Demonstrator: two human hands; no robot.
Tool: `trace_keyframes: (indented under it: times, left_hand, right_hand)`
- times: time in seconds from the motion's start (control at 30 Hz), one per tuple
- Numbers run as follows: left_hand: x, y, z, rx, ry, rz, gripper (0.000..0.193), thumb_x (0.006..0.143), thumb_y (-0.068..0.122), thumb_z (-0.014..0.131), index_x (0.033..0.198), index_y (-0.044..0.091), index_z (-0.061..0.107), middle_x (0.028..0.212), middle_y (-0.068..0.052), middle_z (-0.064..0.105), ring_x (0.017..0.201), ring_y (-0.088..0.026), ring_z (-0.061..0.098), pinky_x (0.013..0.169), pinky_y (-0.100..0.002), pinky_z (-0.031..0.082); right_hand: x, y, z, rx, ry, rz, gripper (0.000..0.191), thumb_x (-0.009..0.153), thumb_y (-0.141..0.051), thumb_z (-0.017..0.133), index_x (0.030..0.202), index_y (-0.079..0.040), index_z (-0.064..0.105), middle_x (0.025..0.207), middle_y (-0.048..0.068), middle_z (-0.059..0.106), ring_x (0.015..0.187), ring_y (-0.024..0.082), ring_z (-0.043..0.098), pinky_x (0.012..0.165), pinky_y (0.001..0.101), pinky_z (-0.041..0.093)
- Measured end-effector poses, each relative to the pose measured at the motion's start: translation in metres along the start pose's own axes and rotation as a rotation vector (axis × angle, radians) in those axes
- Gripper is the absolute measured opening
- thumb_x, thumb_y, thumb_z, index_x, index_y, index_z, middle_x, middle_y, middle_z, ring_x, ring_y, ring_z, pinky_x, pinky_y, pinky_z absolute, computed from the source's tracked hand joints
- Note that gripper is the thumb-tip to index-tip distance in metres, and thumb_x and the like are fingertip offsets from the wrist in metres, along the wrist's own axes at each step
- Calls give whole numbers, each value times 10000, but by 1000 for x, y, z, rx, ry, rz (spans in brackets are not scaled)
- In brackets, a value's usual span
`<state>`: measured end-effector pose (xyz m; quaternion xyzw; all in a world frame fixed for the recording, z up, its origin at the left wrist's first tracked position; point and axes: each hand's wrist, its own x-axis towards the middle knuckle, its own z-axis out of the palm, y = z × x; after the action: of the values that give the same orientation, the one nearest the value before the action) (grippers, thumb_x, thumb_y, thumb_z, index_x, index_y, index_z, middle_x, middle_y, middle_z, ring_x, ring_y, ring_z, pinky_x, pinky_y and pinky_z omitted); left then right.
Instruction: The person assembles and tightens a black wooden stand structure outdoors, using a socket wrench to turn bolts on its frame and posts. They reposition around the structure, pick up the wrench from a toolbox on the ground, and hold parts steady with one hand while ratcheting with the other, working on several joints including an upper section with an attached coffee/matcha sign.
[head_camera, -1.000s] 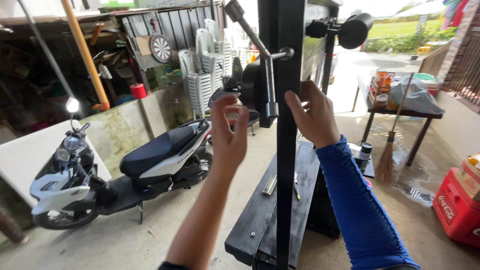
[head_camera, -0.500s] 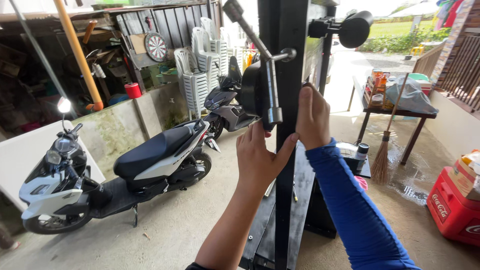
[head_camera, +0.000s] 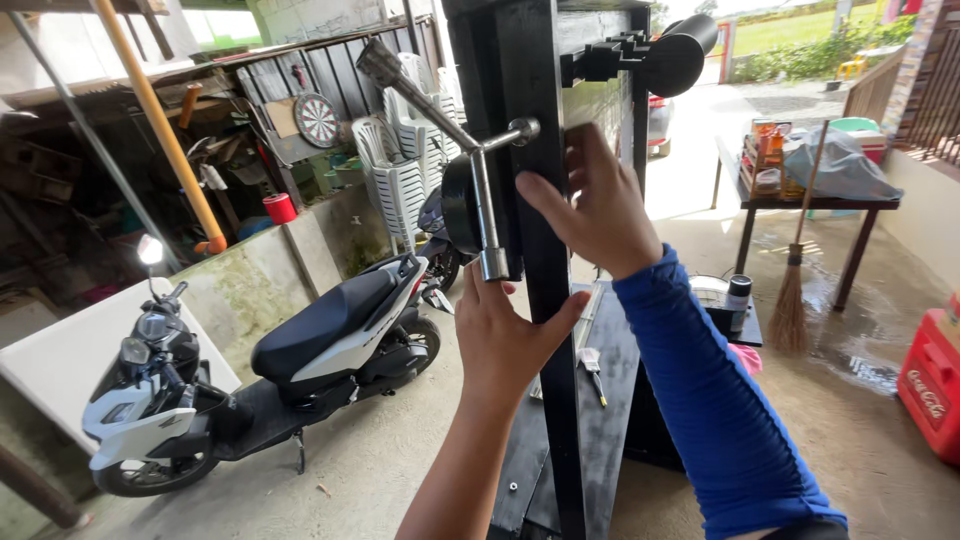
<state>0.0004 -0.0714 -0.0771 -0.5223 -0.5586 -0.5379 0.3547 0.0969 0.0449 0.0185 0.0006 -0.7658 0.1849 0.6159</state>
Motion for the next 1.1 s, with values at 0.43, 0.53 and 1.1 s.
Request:
trace_keyframes:
  times: [0.43, 0.53, 1.1]
  left_hand:
    - [-10, -7, 7, 108, -8, -45, 789, 800, 503, 825, 1176, -109, 499, 884, -183, 566, 780, -342, 572, 745, -463, 460]
    - [-10, -6, 4, 102, -2, -51, 746, 819, 471, 828, 1159, -96, 481, 971, -214, 557, 873, -375, 569, 802, -485, 460]
    - [-1, -25, -33, 206, -63, 66, 813, 755, 478, 890, 1157, -97, 479, 991, -223, 569, 900, -411, 587, 746, -488, 482]
  right_hand:
    - [41, 20, 7, -59, 0, -156, 426, 927, -378, 854, 926, -67, 563, 756, 28, 493, 655, 136, 444, 579, 318, 370]
    - [37, 14, 15, 17, 58, -101, 365, 903, -312, 851, 982, -57, 602, 787, 42, 564, 706, 139, 511, 640, 299, 424]
    - [23, 14, 67, 476, 168, -50, 471, 908, -270, 831, 1209, -3, 585, 1091, 66, 687, 1039, 137, 642, 895, 287, 548]
